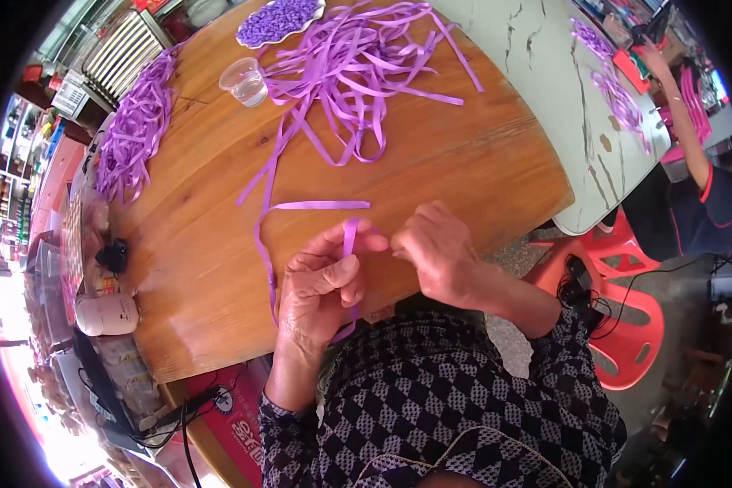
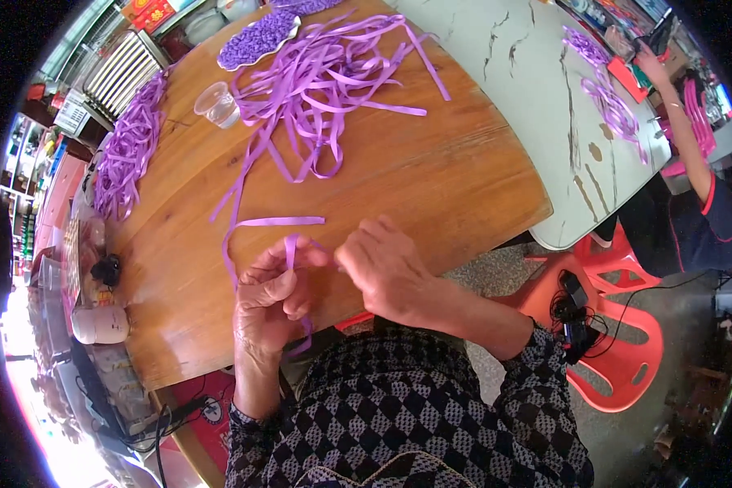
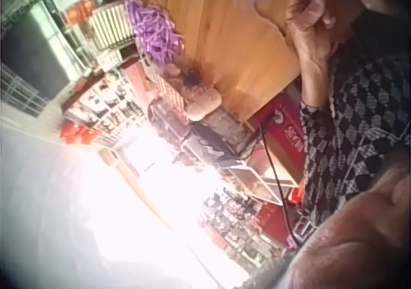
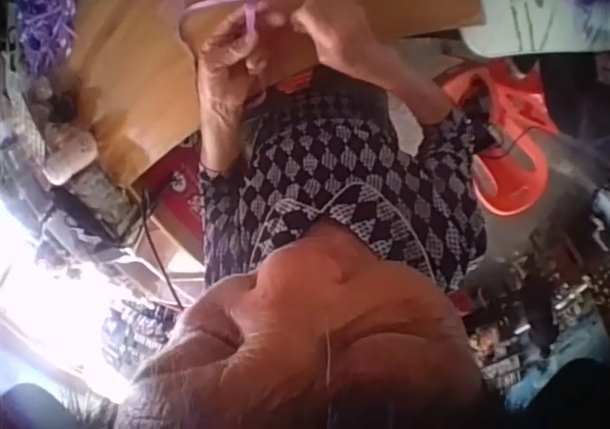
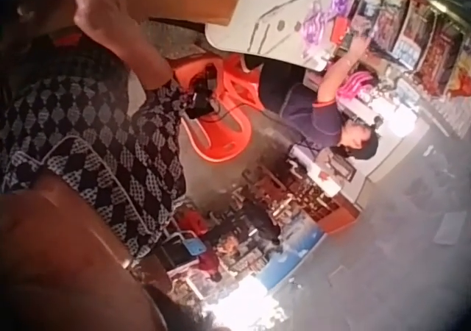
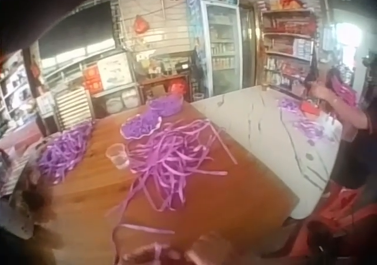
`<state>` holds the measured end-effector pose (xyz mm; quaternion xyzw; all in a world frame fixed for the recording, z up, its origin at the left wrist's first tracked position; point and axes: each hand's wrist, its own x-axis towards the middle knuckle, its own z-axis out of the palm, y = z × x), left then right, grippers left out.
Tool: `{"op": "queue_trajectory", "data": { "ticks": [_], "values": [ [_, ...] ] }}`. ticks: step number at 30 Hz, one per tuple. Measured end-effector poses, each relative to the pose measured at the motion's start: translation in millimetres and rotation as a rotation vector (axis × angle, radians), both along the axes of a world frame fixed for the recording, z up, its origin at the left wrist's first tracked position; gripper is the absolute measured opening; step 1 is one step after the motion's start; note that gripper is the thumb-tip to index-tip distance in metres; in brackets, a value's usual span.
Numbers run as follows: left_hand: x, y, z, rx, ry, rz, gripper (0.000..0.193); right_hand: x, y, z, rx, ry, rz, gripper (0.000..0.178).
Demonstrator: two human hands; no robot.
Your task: The person ties knots in purple ribbons by hand, one at a time, and stretches each ribbon between both hands to tighten them. After tying several knots along the length of a ribbon, they set it down and pick up a new ribbon to repeat the process.
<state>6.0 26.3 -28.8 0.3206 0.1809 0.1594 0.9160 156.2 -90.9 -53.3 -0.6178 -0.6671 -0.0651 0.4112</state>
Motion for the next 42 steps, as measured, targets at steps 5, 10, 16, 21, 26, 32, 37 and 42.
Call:
{"op": "queue_trajectory", "data": {
  "ticks": [5,10,16,21,26,32,37,42],
  "values": [
    [-4,9,-5,-0.024,-0.034,-0.036,0.033,-8,-3,-5,-0.032,-0.071,0.051,0.020],
    [5,-5,9,0.317,0.093,0.082,0.038,-15,-8,10,-0.046,-0.126,0.090,0.019],
    [1,-13,8,0.526,0.261,-0.081,0.034,-4,8,27,0.223,-0.058,-0.033,0.017],
    [2,-1,7,0.287,0.201,-0.259,0.022,-5,9,17,0.075,0.405,0.066,0.012],
    [8,-9,10,0.366,0.349,-0.046,0.020,-17,4,14,-0.052,0.742,0.014,0.008],
    [7,-21,6,0.913,0.422,0.131,0.020,-15,3,19,-0.230,1.289,0.141,0.009],
    [10,-18,-11,1.501,0.243,0.380,0.026,-10,5,20,-0.375,1.545,0.188,0.014],
    [9,-13,-14,1.932,0.107,0.537,0.032,-13,5,19,-0.351,1.648,0.260,0.018]
  ]
}}
